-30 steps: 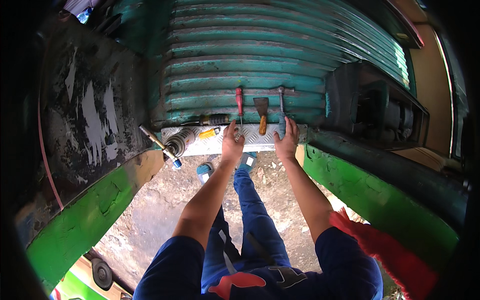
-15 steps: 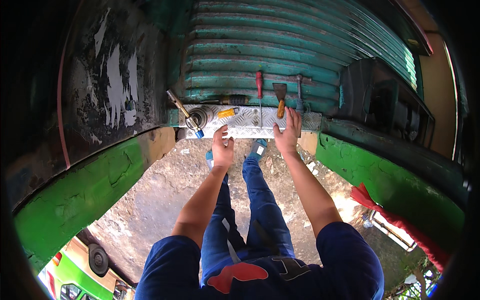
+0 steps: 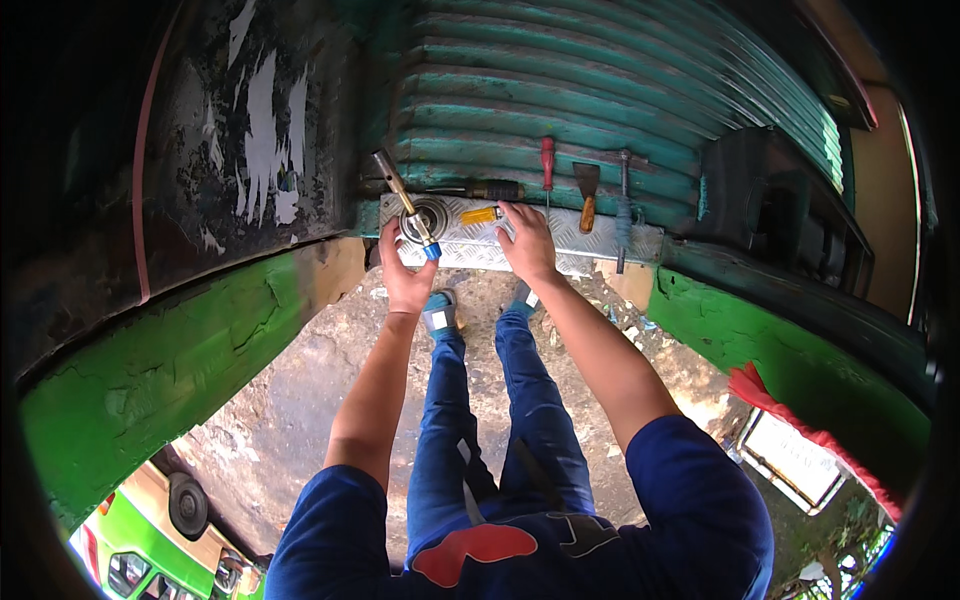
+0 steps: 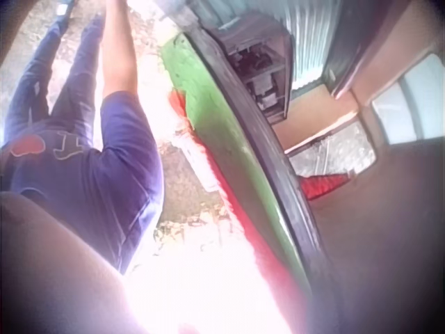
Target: The person uses a hammer and a chisel-like tool to chip away material from the lower edge of a green vehicle panel. Then the person uses a blowtorch to heat the same area while scraping with a metal tool. The work is performed outdoors in a cluttered yard with other vehicles nearby.
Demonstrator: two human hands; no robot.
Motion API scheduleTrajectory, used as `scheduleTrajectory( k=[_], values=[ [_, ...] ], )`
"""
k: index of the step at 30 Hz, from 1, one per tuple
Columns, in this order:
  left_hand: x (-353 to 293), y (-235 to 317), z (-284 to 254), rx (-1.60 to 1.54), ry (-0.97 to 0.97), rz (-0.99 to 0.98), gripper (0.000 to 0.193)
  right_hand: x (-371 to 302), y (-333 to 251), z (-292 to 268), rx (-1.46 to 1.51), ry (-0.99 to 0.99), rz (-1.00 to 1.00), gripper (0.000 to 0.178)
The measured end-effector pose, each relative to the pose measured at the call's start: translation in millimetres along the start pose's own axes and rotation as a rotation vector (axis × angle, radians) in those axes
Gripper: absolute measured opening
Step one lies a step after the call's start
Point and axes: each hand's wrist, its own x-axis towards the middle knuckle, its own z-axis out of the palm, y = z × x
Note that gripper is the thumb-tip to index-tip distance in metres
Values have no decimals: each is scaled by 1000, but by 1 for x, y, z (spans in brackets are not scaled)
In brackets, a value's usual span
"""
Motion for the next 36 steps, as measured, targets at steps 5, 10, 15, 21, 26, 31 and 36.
scheduleTrajectory(
  k=[5, 10, 15, 21, 26, 31, 36],
  values=[
    [24, 29, -4, 99, -110, 41, 102, 15, -3, 14, -130, -66, 30, 52],
    [32, 25, -1, 182, -109, -2, 94, 20, -2, 14, -215, -73, 38, 49],
    [33, 15, -4, 31, -144, -95, 87, 21, 2, 11, -217, -98, -16, 45],
    [23, 30, -14, 43, -192, -21, 83, 10, 13, -10, -34, -50, 26, 33],
    [5, 82, -34, 61, -271, 108, 73, -47, 20, -75, 607, 60, 183, 30],
    [-17, 185, -66, -5, -475, 136, 75, -104, -33, -193, 957, -106, 462, 27],
    [-41, 254, -71, -33, -627, 142, 91, -142, -78, -284, 979, -110, 403, 22]
  ],
)
